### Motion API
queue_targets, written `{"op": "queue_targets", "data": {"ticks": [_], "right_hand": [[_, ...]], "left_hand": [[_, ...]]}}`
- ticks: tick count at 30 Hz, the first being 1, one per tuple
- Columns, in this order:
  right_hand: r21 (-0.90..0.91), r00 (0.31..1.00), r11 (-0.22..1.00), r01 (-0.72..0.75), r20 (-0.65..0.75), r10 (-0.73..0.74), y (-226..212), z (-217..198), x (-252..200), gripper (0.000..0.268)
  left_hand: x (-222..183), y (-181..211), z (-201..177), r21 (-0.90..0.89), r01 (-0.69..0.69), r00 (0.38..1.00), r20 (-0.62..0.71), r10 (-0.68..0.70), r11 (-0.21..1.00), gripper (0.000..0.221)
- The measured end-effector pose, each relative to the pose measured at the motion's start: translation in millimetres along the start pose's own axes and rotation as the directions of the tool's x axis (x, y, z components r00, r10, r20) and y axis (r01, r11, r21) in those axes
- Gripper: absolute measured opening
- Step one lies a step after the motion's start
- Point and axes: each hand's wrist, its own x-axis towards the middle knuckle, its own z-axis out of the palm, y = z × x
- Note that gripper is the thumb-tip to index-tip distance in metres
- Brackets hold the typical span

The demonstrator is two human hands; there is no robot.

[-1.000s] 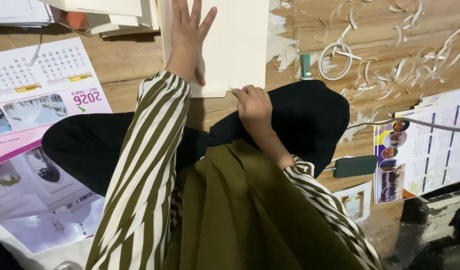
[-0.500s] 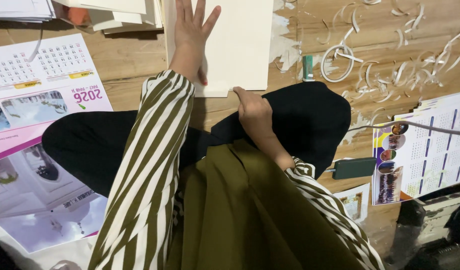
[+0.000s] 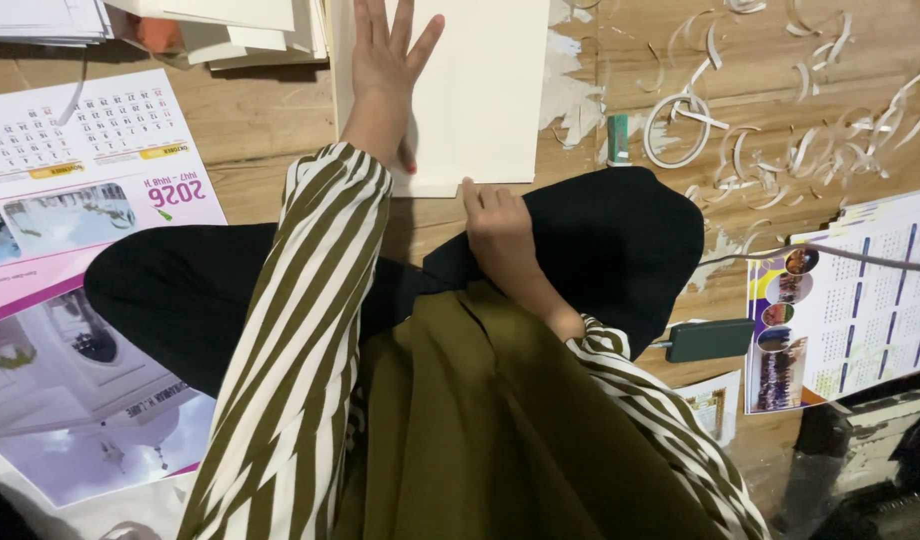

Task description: The person is manually folding and assembling white cardstock into folders or boxes on the floor.

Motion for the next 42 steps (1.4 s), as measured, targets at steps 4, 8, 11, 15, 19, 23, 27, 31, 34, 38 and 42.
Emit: {"op": "queue_targets", "data": {"ticks": [4,8,11,15,19,23,27,31,34,38,42], "right_hand": [[-0.266,0.994,0.958,0.112,0.027,-0.108,-3.7,30.3,-5.3,0.016],[-0.536,0.969,0.808,0.244,0.094,-0.23,-7.6,47.1,-3.6,0.011],[-0.614,0.952,0.732,0.294,0.118,-0.283,-4.2,68.3,-7.0,0.033],[-0.53,0.953,0.809,0.253,-0.007,-0.302,2.4,65.3,-5.6,0.024],[-0.205,0.958,0.952,0.23,0.22,-0.184,7.4,83.6,-14.8,0.019],[-0.082,0.953,0.993,0.082,0.297,-0.054,10.1,81.5,-7.8,0.017],[0.039,0.95,0.996,-0.078,0.305,0.063,12.8,70.4,-2.9,0.013],[0.133,0.935,0.972,-0.195,0.324,0.144,11.6,61.3,2.5,0.01],[0.221,0.91,0.925,-0.308,0.354,0.218,13.3,56.5,7.8,0.009],[0.337,0.859,0.82,-0.462,0.402,0.318,15.0,46.8,15.1,0.011],[0.432,0.791,0.678,-0.594,0.465,0.397,17.0,34.7,20.7,0.015]], "left_hand": [[-0.9,2.0,-1.1,-0.029,-0.005,1.0,0.021,0.006,1.0,0.16],[-1.4,0.3,-4.0,-0.021,-0.001,1.0,0.03,0.001,1.0,0.177],[-0.4,-0.5,-3.7,0.011,0.0,1.0,0.025,0.0,1.0,0.171],[-0.5,0.4,-0.4,0.068,0.023,0.999,-0.031,-0.021,0.997,0.161],[-0.8,-0.2,-2.2,0.036,0.01,1.0,0.009,-0.011,0.999,0.174],[6.2,1.0,-6.4,0.056,-0.001,1.0,-0.008,0.002,0.998,0.164],[7.8,3.0,-7.8,0.061,-0.003,1.0,-0.01,0.004,0.998,0.165],[7.3,3.0,-5.4,0.064,-0.004,1.0,-0.005,0.004,0.998,0.165],[5.3,4.1,-1.8,0.063,-0.004,1.0,0.004,0.004,0.998,0.165],[4.7,1.6,0.5,0.063,0.001,1.0,0.008,-0.001,0.998,0.165],[3.4,-0.4,1.7,0.06,0.009,1.0,0.014,-0.009,0.998,0.165]]}}
